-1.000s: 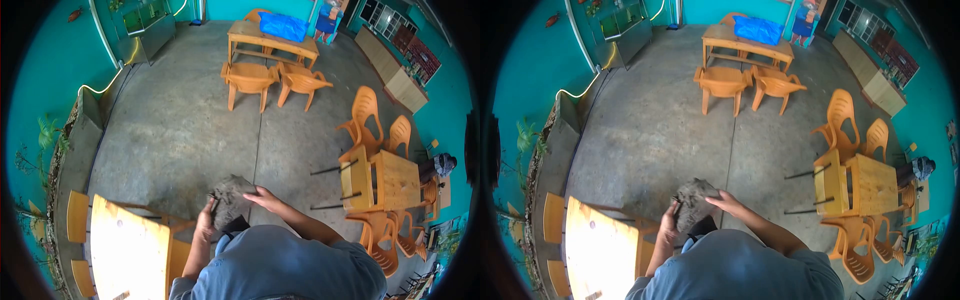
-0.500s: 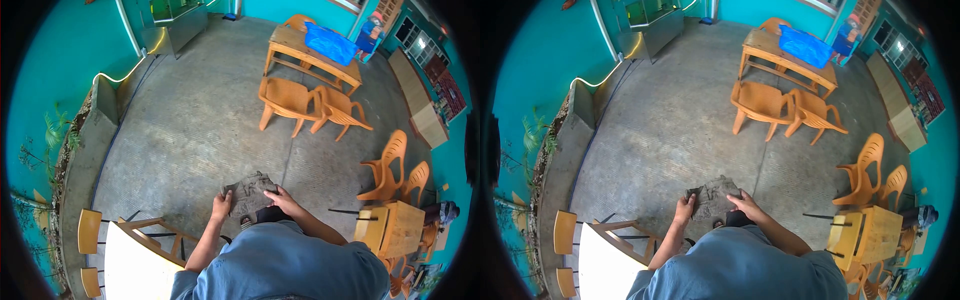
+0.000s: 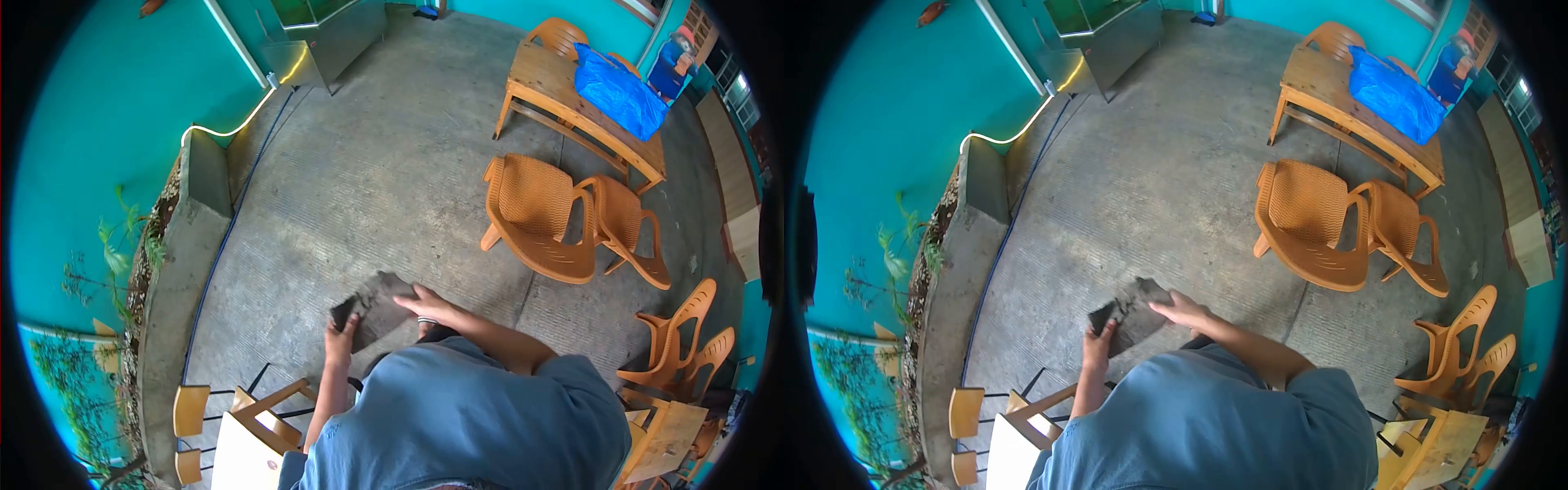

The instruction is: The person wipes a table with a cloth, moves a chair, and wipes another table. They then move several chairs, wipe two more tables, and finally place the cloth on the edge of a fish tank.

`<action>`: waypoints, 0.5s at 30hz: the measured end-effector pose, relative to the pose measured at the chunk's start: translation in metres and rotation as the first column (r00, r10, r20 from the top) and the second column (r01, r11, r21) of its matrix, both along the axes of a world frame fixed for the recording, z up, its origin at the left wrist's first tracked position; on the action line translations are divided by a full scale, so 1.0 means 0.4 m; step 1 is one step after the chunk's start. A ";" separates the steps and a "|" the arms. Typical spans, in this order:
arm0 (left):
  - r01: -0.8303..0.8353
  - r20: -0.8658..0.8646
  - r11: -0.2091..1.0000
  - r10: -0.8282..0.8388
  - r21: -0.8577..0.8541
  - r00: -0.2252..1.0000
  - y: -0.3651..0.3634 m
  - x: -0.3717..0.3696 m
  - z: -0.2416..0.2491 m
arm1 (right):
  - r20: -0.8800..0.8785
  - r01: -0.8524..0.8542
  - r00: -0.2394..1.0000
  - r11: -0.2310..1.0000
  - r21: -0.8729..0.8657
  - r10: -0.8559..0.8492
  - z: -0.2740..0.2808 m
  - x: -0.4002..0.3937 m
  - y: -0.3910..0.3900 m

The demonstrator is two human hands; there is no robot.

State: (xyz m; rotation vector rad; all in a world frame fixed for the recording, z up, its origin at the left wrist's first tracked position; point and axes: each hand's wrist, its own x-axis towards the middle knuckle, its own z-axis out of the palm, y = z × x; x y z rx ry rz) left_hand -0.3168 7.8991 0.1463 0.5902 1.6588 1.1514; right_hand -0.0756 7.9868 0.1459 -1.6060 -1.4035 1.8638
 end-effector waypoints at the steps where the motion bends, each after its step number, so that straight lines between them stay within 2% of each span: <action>1: -0.021 0.006 0.999 0.021 0.050 1.000 0.058 -0.033 0.003 | 0.052 -0.026 0.999 0.984 0.175 0.017 0.012 -0.016 0.070; 2: -0.048 -0.053 0.998 0.051 0.046 0.997 0.113 -0.072 -0.004 | 0.054 -0.023 0.998 0.987 0.162 0.015 0.026 -0.039 0.142; 3: -0.080 -0.111 0.996 0.085 0.046 0.990 0.161 -0.095 -0.012 | 0.081 -0.020 0.996 0.801 0.599 -0.036 0.043 -0.066 0.212; 4: -0.114 -0.083 0.989 0.122 0.093 0.989 0.214 -0.085 0.046 | 0.083 -0.037 0.993 0.430 0.902 -0.087 0.065 -0.085 0.282; 6: -0.130 -0.090 0.985 0.140 0.109 0.986 0.314 -0.123 0.017 | -0.065 -0.059 0.978 0.564 0.824 0.197 0.316 -0.091 0.400; 8: -0.142 -0.106 0.981 0.157 0.134 0.982 0.415 -0.143 -0.010 | -0.024 -0.099 0.916 0.281 0.955 0.401 0.542 -0.090 0.491; 9: -0.142 -0.090 0.981 0.154 0.129 0.984 0.468 -0.150 -0.037 | -0.064 0.072 0.890 -0.002 0.997 0.451 0.610 -0.102 0.538; 10: -0.133 -0.109 0.987 0.143 0.086 0.984 0.534 -0.152 -0.064 | -0.124 0.177 0.834 -0.047 0.983 0.537 0.665 -0.113 0.580; 12: -0.101 -0.103 0.994 0.106 0.051 0.989 0.683 -0.161 -0.133 | -0.013 0.189 0.864 -0.299 0.935 0.504 0.803 -0.111 0.673; 13: -0.079 -0.073 0.995 0.083 0.063 0.994 0.770 -0.158 -0.165 | 0.019 0.167 0.860 -0.316 0.934 0.510 0.846 -0.113 0.733; 14: -0.001 -0.233 0.999 -0.008 -0.041 0.972 0.859 -0.158 -0.157 | 0.049 0.145 0.855 -0.329 0.933 0.515 0.865 -0.124 0.794; 15: -0.001 -0.163 0.999 0.008 0.041 0.987 0.955 -0.142 -0.159 | 0.056 0.135 0.860 -0.332 0.934 0.507 0.870 -0.151 0.884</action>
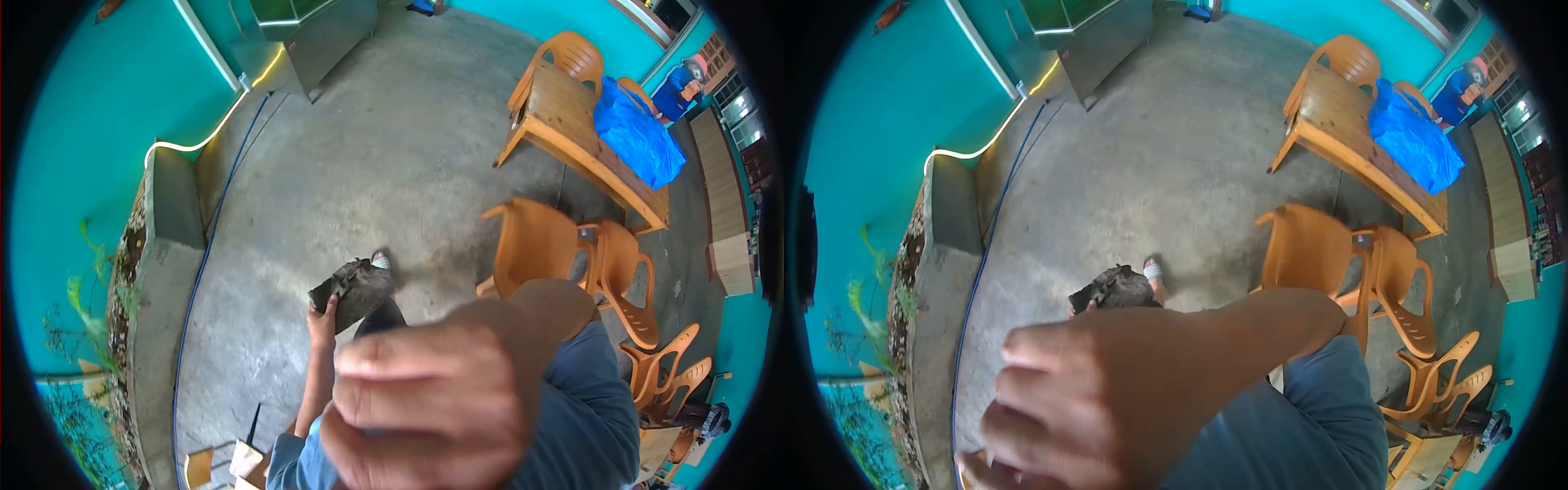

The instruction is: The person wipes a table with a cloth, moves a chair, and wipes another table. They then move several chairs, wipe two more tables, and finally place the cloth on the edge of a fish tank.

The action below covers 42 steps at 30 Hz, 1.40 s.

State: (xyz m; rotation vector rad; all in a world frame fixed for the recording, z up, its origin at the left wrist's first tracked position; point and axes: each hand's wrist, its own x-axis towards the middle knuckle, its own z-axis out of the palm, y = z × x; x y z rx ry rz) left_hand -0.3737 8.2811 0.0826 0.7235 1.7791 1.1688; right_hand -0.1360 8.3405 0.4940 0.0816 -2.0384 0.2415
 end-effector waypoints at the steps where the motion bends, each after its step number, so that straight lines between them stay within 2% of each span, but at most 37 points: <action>1: 0.030 -0.052 0.998 -0.033 -0.049 0.998 0.104 0.008 0.021 | -0.091 -0.013 0.995 0.971 0.239 0.036 0.015 -0.032 0.108; 2: 0.050 -0.100 0.993 -0.060 -0.103 0.993 0.195 0.016 0.052 | -0.165 -0.015 0.981 0.887 0.461 0.102 0.034 -0.062 0.197; 3: 0.059 -0.079 0.992 -0.067 -0.108 0.995 0.284 0.024 0.076 | -0.156 -0.025 0.982 0.889 0.457 0.108 0.052 -0.077 0.258; 5: 0.077 -0.066 0.995 -0.081 -0.065 0.995 0.467 0.047 0.169 | -0.177 0.073 0.983 0.986 0.147 -0.046 0.086 -0.082 0.364; 6: 0.121 -0.048 0.993 -0.120 0.010 0.992 0.560 0.036 0.116 | -0.171 0.131 0.977 0.991 -0.009 -0.130 0.101 -0.085 0.425; 7: 0.165 -0.088 0.986 -0.167 -0.028 0.982 0.647 0.047 0.184 | -0.493 0.351 0.826 0.934 0.069 -0.273 0.078 -0.154 0.510; 8: 0.205 -0.129 0.976 -0.213 -0.078 0.968 0.730 0.061 0.251 | -0.497 0.358 0.821 0.931 0.066 -0.280 0.082 -0.130 0.588; 9: 0.250 -0.043 0.964 -0.247 0.088 0.968 0.804 0.057 0.222 | -0.446 0.235 0.888 0.946 0.224 -0.115 0.105 -0.092 0.676; 10: 0.309 -0.095 0.946 -0.300 0.096 0.949 0.881 0.055 0.225 | -0.370 0.101 0.928 0.924 0.368 0.046 0.133 -0.073 0.749; 11: 0.327 -0.085 0.942 -0.320 0.080 0.944 0.957 0.054 0.211 | -0.474 0.191 0.865 0.982 0.005 -0.166 0.148 -0.094 0.734; 12: 0.356 -0.074 0.932 -0.351 0.066 0.933 1.032 0.062 0.198 | -0.480 0.219 0.856 0.976 -0.002 -0.193 0.140 -0.086 0.788; 14: 0.405 -0.078 0.911 -0.399 0.076 0.914 1.169 0.097 0.229 | -0.225 0.124 0.968 0.991 0.041 -0.111 0.111 -0.050 0.898; 15: 0.414 -0.079 0.906 -0.408 0.086 0.910 1.228 0.109 0.232 | -0.202 0.070 0.978 0.994 0.086 -0.051 0.097 -0.032 0.971; 16: 0.430 -0.081 0.900 -0.424 0.075 0.902 1.282 0.113 0.205 | -0.207 0.088 0.976 0.993 0.076 -0.070 0.078 -0.027 1.024; 18: 0.386 -0.043 0.915 -0.384 0.117 0.922 1.414 0.133 0.142 | -0.516 0.283 0.829 0.957 0.056 -0.215 0.045 -0.022 1.138; 19: 0.351 -0.073 0.937 -0.350 -0.001 0.934 1.463 0.174 0.236 | -0.671 0.255 0.668 0.946 -0.202 -0.323 0.042 -0.030 1.175; 20: 0.343 -0.080 0.939 -0.342 -0.002 0.936 1.518 0.185 0.211 | -0.676 0.245 0.666 0.948 -0.202 -0.317 0.032 0.008 1.259; 22: 0.316 -0.082 0.948 -0.312 0.042 0.946 1.641 0.206 0.177 | -0.659 0.193 0.752 0.963 0.187 -0.023 0.020 0.129 1.455; 23: 0.316 -0.097 0.948 -0.311 0.044 0.945 1.702 0.218 0.184 | -0.575 0.148 0.818 0.975 0.168 -0.025 0.024 0.182 1.521; 24: 0.276 -0.085 0.961 -0.275 -0.001 0.958 1.750 0.240 0.210 | -0.583 0.152 0.812 0.974 0.165 -0.028 0.039 0.213 1.580; 26: 0.205 -0.052 0.976 -0.209 -0.078 0.976 1.872 0.299 0.259 | -0.356 0.150 0.927 0.987 0.055 -0.121 0.071 0.268 1.685; 27: 0.204 -0.145 0.964 -0.229 -0.169 0.963 1.941 0.344 0.352 | -0.432 0.167 0.889 0.986 -0.008 -0.154 0.078 0.268 1.735; 28: 0.208 -0.146 0.963 -0.234 -0.172 0.961 2.012 0.360 0.349 | -0.433 0.172 0.887 0.985 -0.010 -0.159 0.087 0.293 1.804; 30: 0.219 -0.181 0.975 -0.223 -0.044 0.958 2.124 0.352 0.302 | -0.527 0.185 0.848 0.960 0.212 -0.047 0.102 0.336 1.951; 31: 0.212 -0.142 0.976 -0.217 -0.046 0.966 2.186 0.350 0.272 | -0.380 0.084 0.925 0.975 0.205 0.000 0.103 0.385 2.006; 32: 0.194 -0.134 0.980 -0.199 -0.051 0.971 2.230 0.358 0.243 | -0.373 0.064 0.928 0.978 0.199 0.015 0.096 0.421 2.053; 33: 0.161 -0.002 0.986 -0.161 0.030 0.987 2.290 0.372 0.225 | -0.339 -0.092 0.937 0.996 -0.004 0.086 0.083 0.453 2.103; 34: 0.116 0.133 0.987 -0.130 0.110 0.982 2.353 0.386 0.215 | -0.313 -0.234 0.936 0.949 -0.211 0.161 0.061 0.484 2.154; 36: 0.118 0.130 0.988 -0.130 0.102 0.983 2.474 0.406 0.193 | -0.337 -0.336 0.930 0.719 -0.609 0.149 -0.095 0.547 2.274; 37: 0.100 0.162 0.990 -0.115 0.096 0.980 2.531 0.416 0.171 | -0.288 -0.183 0.955 0.614 -0.768 -0.075 -0.134 0.551 2.316; 38: 0.090 0.192 0.992 -0.106 0.090 0.976 2.597 0.425 0.148 | -0.190 -0.038 0.938 0.458 -0.888 -0.290 -0.173 0.555 2.368; 40: 0.081 0.241 0.993 -0.099 0.086 0.965 2.756 0.443 0.101 | 0.124 0.200 0.932 0.198 -0.960 -0.340 -0.334 0.597 2.532; 42: 0.078 0.297 0.994 -0.098 0.079 0.950 2.916 0.469 0.064 | 0.340 0.352 0.851 -0.046 -0.935 -0.400 -0.540 0.635 2.666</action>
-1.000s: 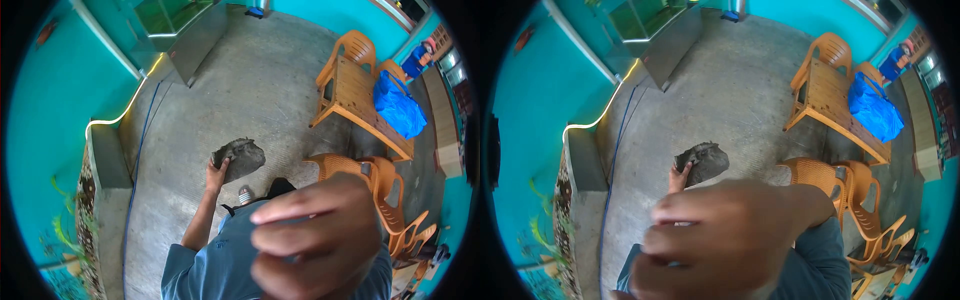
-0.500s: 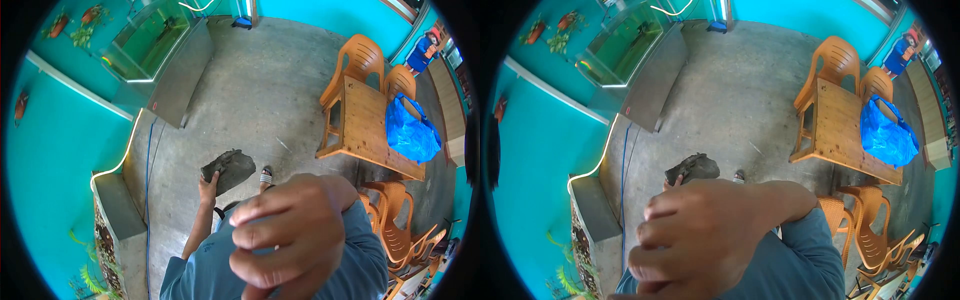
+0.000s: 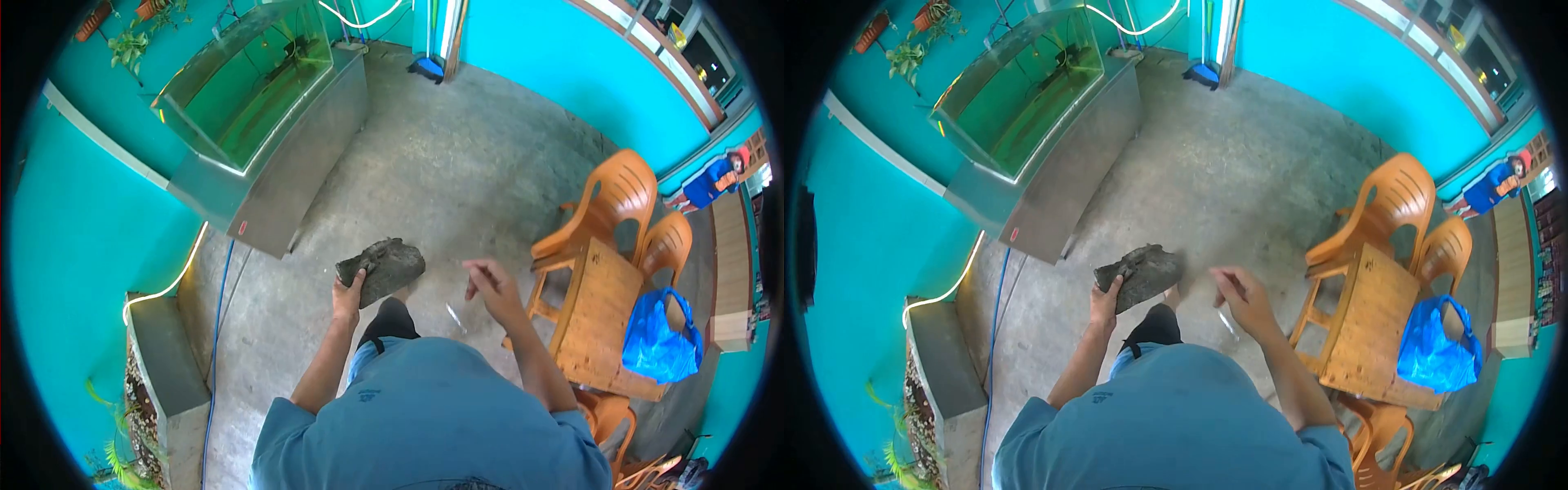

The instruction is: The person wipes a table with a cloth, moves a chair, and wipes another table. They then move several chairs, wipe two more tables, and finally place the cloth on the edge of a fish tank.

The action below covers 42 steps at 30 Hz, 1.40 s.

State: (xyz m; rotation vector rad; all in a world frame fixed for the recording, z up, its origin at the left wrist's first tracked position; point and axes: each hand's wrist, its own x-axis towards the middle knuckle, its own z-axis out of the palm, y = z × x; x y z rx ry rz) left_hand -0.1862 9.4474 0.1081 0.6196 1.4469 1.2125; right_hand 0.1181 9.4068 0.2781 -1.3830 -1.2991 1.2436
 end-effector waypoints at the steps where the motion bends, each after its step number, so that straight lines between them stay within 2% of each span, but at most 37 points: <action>1: -0.024 0.027 1.000 0.024 -0.014 0.999 0.097 0.020 -0.007 | 0.045 0.028 0.999 0.998 -0.047 -0.026 -0.096 0.025 0.065; 2: -0.047 0.053 0.998 0.049 -0.045 0.997 0.171 0.032 -0.014 | 0.090 0.059 0.995 0.992 -0.110 -0.049 -0.191 0.059 0.101; 4: -0.022 0.101 0.998 0.027 -0.058 0.994 0.329 0.050 -0.038 | 0.302 0.098 0.953 0.977 -0.188 -0.038 -0.387 0.154 0.146; 6: 0.046 0.124 0.999 -0.046 0.000 0.991 0.485 0.084 -0.008 | 0.398 0.118 0.917 0.937 -0.329 0.024 -0.512 0.251 0.159; 8: 0.028 0.073 0.999 -0.025 -0.047 0.997 0.642 0.106 0.030 | 0.647 0.048 0.740 0.945 -0.324 0.184 -0.639 0.365 0.170; 9: 0.062 0.073 0.998 -0.062 0.002 0.995 0.715 0.116 0.028 | 0.643 0.042 0.740 0.940 -0.338 0.198 -0.650 0.402 0.210; 10: 0.102 0.072 0.994 -0.105 0.041 0.992 0.770 0.122 0.031 | 0.634 0.116 0.750 0.907 -0.404 0.187 -0.655 0.426 0.225; 11: 0.105 0.070 0.994 -0.106 0.014 0.992 0.819 0.127 0.033 | 0.626 0.190 0.760 0.862 -0.470 0.174 -0.662 0.442 0.229; 12: 0.103 0.076 0.995 -0.103 0.003 0.992 0.878 0.132 0.063 | 0.618 0.190 0.765 0.853 -0.486 0.181 -0.672 0.452 0.244; 14: 0.106 0.075 0.994 -0.105 0.002 0.992 0.984 0.139 0.074 | 0.403 0.380 0.902 0.724 -0.576 -0.153 -0.709 0.470 0.306; 15: 0.087 0.096 0.996 -0.086 -0.003 0.992 1.032 0.140 0.060 | 0.341 0.394 0.913 0.688 -0.609 -0.221 -0.764 0.486 0.319; 16: 0.061 0.117 0.998 -0.059 -0.012 0.991 1.067 0.144 0.038 | 0.338 0.387 0.917 0.687 -0.615 -0.213 -0.741 0.468 0.359; 18: 0.047 0.151 0.999 -0.042 -0.028 0.988 1.146 0.148 -0.029 | 0.398 0.335 0.916 0.648 -0.684 -0.053 -0.700 0.445 0.451; 19: 0.035 0.184 0.999 -0.028 -0.036 0.982 1.176 0.134 -0.042 | 0.419 0.274 0.906 0.671 -0.689 0.061 -0.736 0.459 0.496; 21: -0.103 0.148 0.985 0.124 -0.139 0.981 1.237 0.134 -0.053 | 0.425 0.134 0.869 0.705 -0.697 0.254 -0.820 0.491 0.586; 23: -0.176 -0.110 0.966 0.158 -0.190 0.981 1.301 0.097 -0.187 | 0.406 0.012 0.815 0.688 -0.726 0.414 -0.892 0.558 0.690; 26: -0.348 -0.166 0.911 0.317 -0.222 0.934 1.336 0.047 -0.195 | 0.368 -0.099 0.730 0.622 -0.777 0.576 -0.958 0.675 0.887; 28: -0.460 -0.128 0.870 0.443 -0.176 0.887 1.335 -0.011 -0.153 | 0.336 -0.108 0.722 0.578 -0.809 0.605 -1.003 0.746 1.046; 30: -0.538 -0.087 0.832 0.531 -0.137 0.843 1.315 -0.069 -0.138 | 0.293 -0.064 0.777 0.533 -0.844 0.557 -1.071 0.814 1.210; 32: -0.739 0.071 0.664 0.747 -0.110 0.661 1.252 -0.144 -0.145 | 0.227 0.020 0.883 0.451 -0.892 0.411 -1.127 0.874 1.401; 33: -0.808 0.121 0.566 0.824 -0.161 0.553 1.215 -0.187 -0.149 | 0.288 0.059 0.910 0.594 -0.802 0.299 -1.028 0.842 1.470; 34: -0.852 0.188 0.510 0.854 -0.119 0.485 1.171 -0.230 -0.165 | 0.329 0.110 0.929 0.722 -0.683 0.170 -0.912 0.800 1.566; 35: -0.902 0.215 0.424 0.892 -0.088 0.398 1.140 -0.268 -0.146 | 0.310 0.164 0.948 0.735 -0.658 0.066 -0.877 0.768 1.642; 36: -0.921 0.299 0.388 0.878 0.016 0.375 1.094 -0.328 -0.204 | 0.289 0.223 0.956 0.742 -0.632 -0.041 -0.843 0.744 1.710; 37: -0.947 0.322 0.319 0.893 0.040 0.315 1.051 -0.392 -0.259 | 0.295 0.225 0.955 0.745 -0.627 -0.040 -0.786 0.672 1.737; 38: -0.978 0.373 0.202 0.905 0.050 0.206 1.024 -0.432 -0.250 | 0.279 0.225 0.958 0.793 -0.566 -0.073 -0.713 0.579 1.747; 39: -0.978 0.393 0.189 0.896 0.088 0.208 0.985 -0.484 -0.265 | 0.264 0.227 0.959 0.835 -0.501 -0.103 -0.654 0.502 1.750; 40: -0.983 0.405 0.109 0.900 0.147 0.160 0.965 -0.538 -0.277 | 0.290 0.131 0.957 0.863 -0.489 0.019 -0.659 0.463 1.747; 42: -0.989 0.361 0.062 0.926 0.131 0.106 0.943 -0.622 -0.243 | 0.330 -0.061 0.907 0.858 -0.511 0.261 -0.676 0.388 1.742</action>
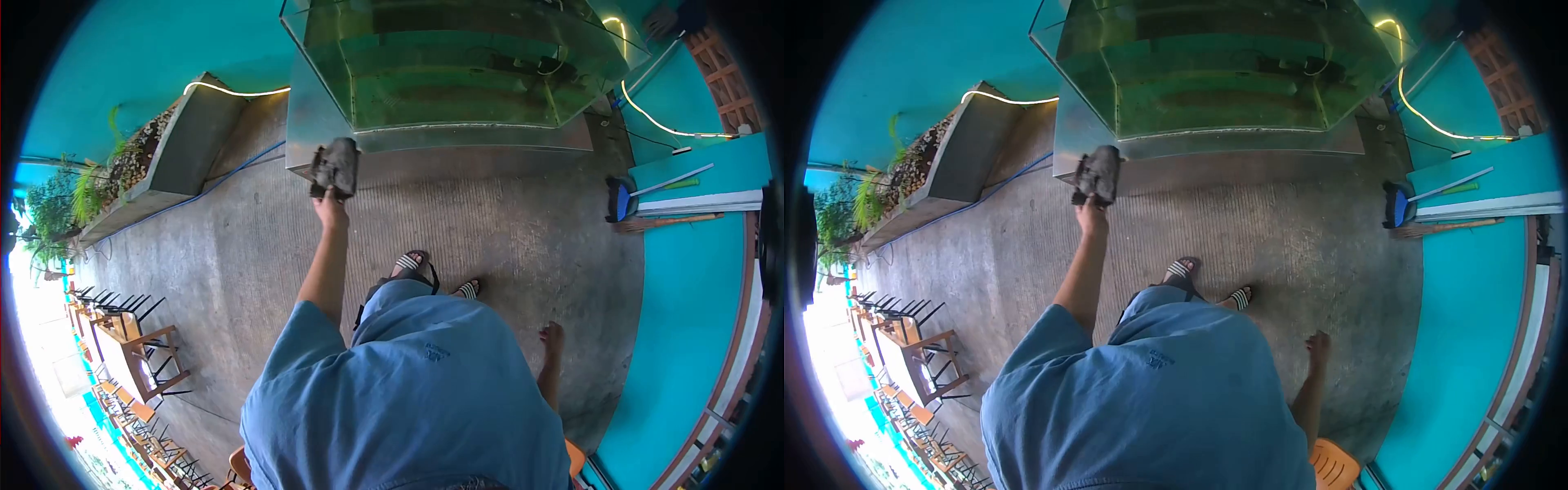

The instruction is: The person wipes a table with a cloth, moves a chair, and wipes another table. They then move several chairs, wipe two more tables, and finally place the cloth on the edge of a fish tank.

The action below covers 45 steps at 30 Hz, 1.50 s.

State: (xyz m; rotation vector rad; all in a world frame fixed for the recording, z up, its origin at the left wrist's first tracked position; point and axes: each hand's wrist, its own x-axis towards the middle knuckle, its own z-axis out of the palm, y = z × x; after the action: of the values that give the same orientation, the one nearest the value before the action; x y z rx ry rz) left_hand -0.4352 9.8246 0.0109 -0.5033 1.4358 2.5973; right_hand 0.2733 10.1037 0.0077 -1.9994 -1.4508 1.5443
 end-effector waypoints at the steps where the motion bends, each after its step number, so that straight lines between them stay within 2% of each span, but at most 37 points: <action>1: 0.015 -0.028 0.999 -0.014 0.048 1.000 -0.008 -0.046 0.003 | 0.017 -0.115 0.993 0.992 -0.042 0.116 0.000 -0.046 -0.020; 2: 0.018 -0.068 0.997 -0.013 0.069 0.998 -0.015 -0.087 -0.005 | -0.008 -0.200 0.980 0.979 -0.038 0.200 0.006 -0.082 -0.054; 3: -0.019 -0.027 0.999 0.020 0.036 0.999 -0.014 -0.123 0.013 | -0.036 -0.280 0.960 0.959 -0.037 0.278 0.009 -0.127 -0.094; 4: -0.047 0.012 0.999 0.047 -0.002 0.999 -0.011 -0.159 0.028 | -0.022 -0.262 0.965 0.964 -0.046 0.262 0.022 -0.171 -0.133; 6: -0.064 -0.030 0.996 0.066 0.057 0.997 -0.009 -0.258 0.009 | 0.047 -0.359 0.930 0.930 -0.085 0.363 0.082 -0.253 -0.195; 8: -0.070 0.010 0.998 0.070 -0.006 0.997 -0.015 -0.356 -0.042 | 0.056 -0.333 0.939 0.939 -0.090 0.338 0.083 -0.261 -0.251; 9: -0.041 -0.026 0.998 0.042 0.041 0.999 -0.010 -0.381 -0.052 | 0.053 -0.346 0.935 0.935 -0.084 0.351 0.080 -0.256 -0.278; 11: 0.000 -0.064 0.996 0.005 0.089 0.998 -0.009 -0.444 -0.087 | 0.068 -0.252 0.963 0.963 -0.099 0.259 0.076 -0.233 -0.332; 13: 0.114 0.150 0.992 -0.121 0.053 0.981 -0.013 -0.503 -0.139 | 0.072 -0.184 0.978 0.975 -0.123 0.194 0.049 -0.201 -0.383; 14: 0.119 0.148 0.992 -0.125 0.045 0.981 -0.017 -0.507 -0.145 | 0.085 -0.120 0.987 0.980 -0.160 0.134 0.032 -0.176 -0.410; 16: 0.209 0.297 0.955 -0.141 -0.210 0.944 0.000 -0.489 -0.111 | 0.095 -0.050 0.993 0.979 -0.199 0.070 0.035 -0.172 -0.466; 18: 0.217 0.257 0.947 -0.155 -0.236 0.954 0.002 -0.496 -0.114 | 0.245 -0.223 0.933 0.958 -0.178 0.263 0.081 -0.185 -0.517; 20: 0.323 0.239 0.928 -0.276 -0.188 0.931 -0.006 -0.505 -0.120 | 0.227 -0.161 0.953 0.969 -0.186 0.201 0.024 -0.135 -0.590; 21: 0.341 0.221 0.924 -0.301 -0.176 0.928 -0.012 -0.522 -0.139 | 0.212 -0.104 0.967 0.976 -0.191 0.144 -0.020 -0.098 -0.630; 23: 0.360 0.195 0.919 -0.328 -0.160 0.924 -0.020 -0.534 -0.120 | 0.314 -0.279 0.902 0.955 -0.103 0.298 -0.194 0.019 -0.709; 24: 0.378 0.166 0.914 -0.354 -0.145 0.920 -0.024 -0.549 -0.138 | 0.375 -0.362 0.855 0.930 -0.062 0.358 -0.217 0.018 -0.730; 25: 0.487 0.052 0.854 -0.486 -0.183 0.872 -0.037 -0.561 -0.152 | 0.226 -0.257 0.937 0.964 -0.073 0.267 -0.221 0.037 -0.750; 26: 0.587 -0.062 0.777 -0.613 -0.228 0.788 -0.056 -0.587 -0.198 | 0.241 -0.220 0.943 0.974 -0.056 0.227 -0.145 -0.013 -0.738; 28: 0.617 0.136 0.786 -0.614 0.023 0.777 -0.055 -0.594 -0.173 | 0.144 -0.165 0.972 0.977 -0.132 0.184 -0.018 -0.098 -0.690; 30: 0.544 0.276 0.833 -0.502 -0.101 0.820 -0.039 -0.645 -0.223 | 0.180 -0.093 0.977 0.990 -0.102 0.110 -0.046 -0.106 -0.672; 31: 0.484 0.268 0.864 -0.437 -0.139 0.858 -0.030 -0.601 -0.177 | 0.202 -0.072 0.975 0.993 -0.093 0.090 -0.062 -0.092 -0.662; 32: 0.379 0.190 0.876 -0.335 -0.299 0.923 -0.007 -0.553 -0.136 | 0.211 -0.031 0.976 0.997 -0.074 0.046 -0.045 -0.100 -0.647; 33: 0.274 0.269 0.856 -0.166 -0.438 0.949 -0.009 -0.555 -0.177 | 0.201 0.020 0.979 1.000 -0.006 -0.018 -0.019 -0.130 -0.631; 34: 0.134 0.137 0.848 -0.073 -0.512 0.988 -0.037 -0.630 -0.332 | 0.185 0.068 0.980 0.996 0.061 -0.078 0.004 -0.158 -0.609; 35: -0.014 0.033 0.796 0.042 -0.605 0.999 -0.032 -0.573 -0.365 | 0.224 0.104 0.968 0.994 0.040 -0.110 -0.001 -0.163 -0.595; 36: 0.081 0.094 0.623 -0.012 -0.778 0.996 -0.015 -0.482 -0.290 | 0.222 0.135 0.965 0.990 0.046 -0.141 0.019 -0.175 -0.586; 37: 0.170 0.166 0.406 -0.046 -0.898 0.985 0.004 -0.381 -0.203 | 0.293 0.122 0.949 0.992 -0.014 -0.112 0.081 -0.211 -0.565; 38: 0.172 0.142 0.345 -0.111 -0.923 0.984 0.032 -0.296 -0.168 | 0.358 0.109 0.931 0.991 -0.075 -0.076 0.116 -0.234 -0.544; 39: 0.118 -0.001 0.385 -0.295 -0.915 0.956 -0.013 -0.337 -0.370 | 0.416 0.103 0.907 0.993 -0.061 -0.068 0.109 -0.234 -0.541; 40: 0.351 0.161 0.488 -0.389 -0.799 0.907 0.045 -0.195 -0.244 | 0.410 0.121 0.908 0.991 -0.053 -0.089 0.080 -0.217 -0.540; 41: 0.396 0.187 0.498 -0.417 -0.772 0.890 0.069 -0.134 -0.282 | 0.513 -0.028 0.858 1.000 0.010 0.019 -0.001 -0.169 -0.555; 42: 0.649 0.475 0.344 -0.469 -0.678 0.745 0.086 -0.096 -0.283 | 0.615 -0.183 0.780 0.982 0.048 0.115 -0.092 -0.116 -0.577; 43: 0.739 0.597 0.116 -0.513 -0.663 0.617 0.119 -0.038 -0.280 | 0.635 -0.260 0.758 0.962 0.087 0.147 -0.180 -0.062 -0.595; 44: 0.791 0.652 0.009 -0.561 -0.611 0.510 0.147 0.022 -0.275 | 0.631 -0.247 0.764 0.965 0.089 0.137 -0.181 -0.056 -0.573; 45: 0.850 0.684 -0.138 -0.665 -0.508 0.300 0.132 0.018 -0.368 | 0.525 -0.011 0.851 0.999 -0.047 0.034 -0.167 -0.058 -0.549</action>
State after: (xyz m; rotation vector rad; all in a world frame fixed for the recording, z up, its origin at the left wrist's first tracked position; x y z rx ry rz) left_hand -0.4279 9.8775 -0.1362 0.1314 1.9533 0.6661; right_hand 0.2500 9.8840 -0.0589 -2.5775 -1.6307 1.0754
